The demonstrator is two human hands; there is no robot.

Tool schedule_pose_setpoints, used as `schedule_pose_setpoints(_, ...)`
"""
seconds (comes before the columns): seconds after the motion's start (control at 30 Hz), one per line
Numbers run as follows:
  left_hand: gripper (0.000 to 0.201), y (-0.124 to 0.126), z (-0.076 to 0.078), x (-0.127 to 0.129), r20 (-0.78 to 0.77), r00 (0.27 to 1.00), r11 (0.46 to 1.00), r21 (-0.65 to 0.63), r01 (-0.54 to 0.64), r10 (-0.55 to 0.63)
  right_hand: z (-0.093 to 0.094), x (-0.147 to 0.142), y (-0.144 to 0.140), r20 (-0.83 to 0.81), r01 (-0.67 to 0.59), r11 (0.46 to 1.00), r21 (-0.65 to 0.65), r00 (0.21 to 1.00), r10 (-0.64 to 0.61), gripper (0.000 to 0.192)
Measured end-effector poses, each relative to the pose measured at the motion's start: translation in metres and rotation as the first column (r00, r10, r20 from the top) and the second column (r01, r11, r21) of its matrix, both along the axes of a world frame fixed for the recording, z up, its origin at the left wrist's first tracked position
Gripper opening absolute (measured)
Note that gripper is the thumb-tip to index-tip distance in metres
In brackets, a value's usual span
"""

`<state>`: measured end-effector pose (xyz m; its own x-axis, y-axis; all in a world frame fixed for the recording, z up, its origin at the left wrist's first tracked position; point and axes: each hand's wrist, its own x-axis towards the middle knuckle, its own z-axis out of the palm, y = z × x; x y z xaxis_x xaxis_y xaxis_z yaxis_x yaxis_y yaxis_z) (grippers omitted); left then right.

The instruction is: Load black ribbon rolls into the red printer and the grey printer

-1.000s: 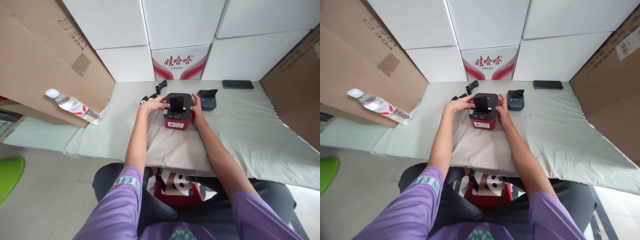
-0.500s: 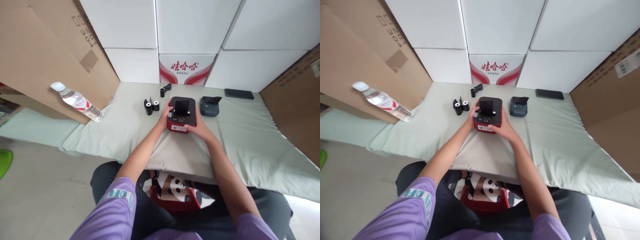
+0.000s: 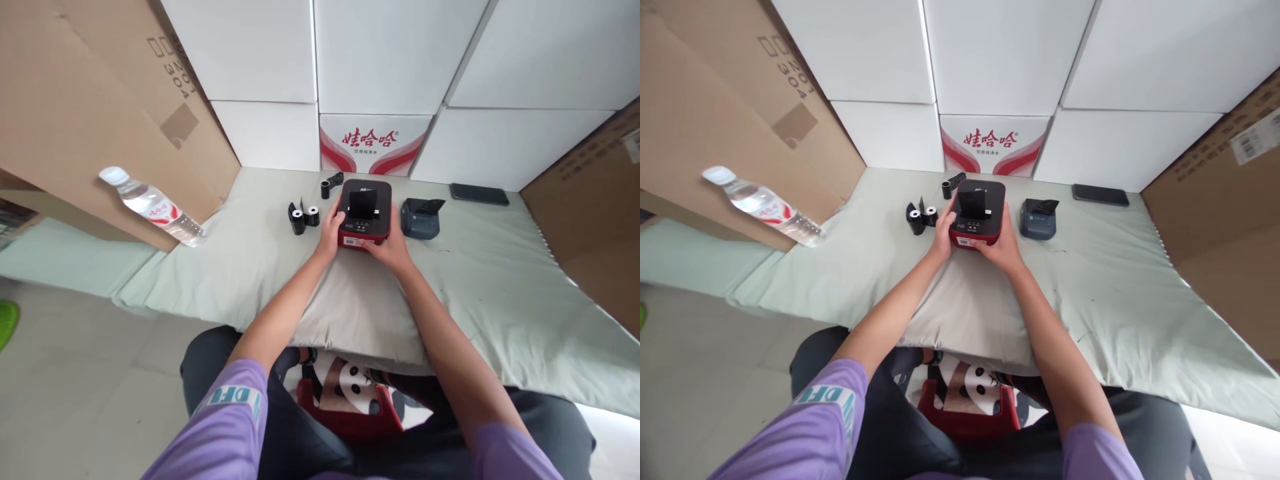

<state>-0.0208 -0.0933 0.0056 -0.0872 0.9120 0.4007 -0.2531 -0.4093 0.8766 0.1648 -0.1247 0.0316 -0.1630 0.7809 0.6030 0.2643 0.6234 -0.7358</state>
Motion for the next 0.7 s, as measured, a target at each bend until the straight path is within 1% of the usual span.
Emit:
schedule_pose_setpoints(0.03, 0.064, 0.001, 0.000, 0.000, -0.009, 0.999, 0.999, -0.009, 0.044, -0.044, -0.004, 0.001, 0.005, 0.005, 0.011, 1.000, -0.008, 1.000, -0.011, 0.120)
schedule_pose_setpoints(0.1, 0.068, 0.004, -0.003, 0.000, -0.026, 0.995, 0.995, -0.035, 0.091, -0.092, -0.013, 0.005, 0.015, 0.010, 0.045, 0.998, -0.052, 0.999, -0.044, 0.126)
schedule_pose_setpoints(0.2, 0.073, 0.010, -0.008, 0.001, -0.032, 0.993, 0.991, -0.069, 0.114, -0.117, -0.027, 0.010, 0.023, 0.003, 0.098, 0.987, -0.124, 0.995, -0.098, 0.135)
schedule_pose_setpoints(0.33, 0.079, 0.013, -0.015, 0.003, -0.021, 0.991, 0.987, -0.089, 0.132, -0.134, -0.041, 0.013, 0.025, 0.007, 0.115, 0.982, -0.152, 0.993, -0.116, 0.137)
schedule_pose_setpoints(0.43, 0.082, 0.015, -0.018, 0.004, 0.004, 0.989, 0.983, -0.110, 0.149, -0.149, -0.046, 0.012, 0.024, 0.001, 0.142, 0.977, -0.159, 0.990, -0.143, 0.134)
schedule_pose_setpoints(0.53, 0.085, 0.017, -0.021, 0.004, 0.025, 0.988, 0.982, -0.108, 0.153, -0.151, -0.050, 0.011, 0.024, -0.020, 0.137, 0.977, -0.161, 0.990, -0.142, 0.134)
schedule_pose_setpoints(0.7, 0.084, 0.017, -0.019, 0.004, 0.051, 0.984, 0.974, -0.141, 0.177, -0.171, -0.051, 0.011, 0.025, -0.043, 0.119, 0.976, -0.182, 0.991, -0.129, 0.133)
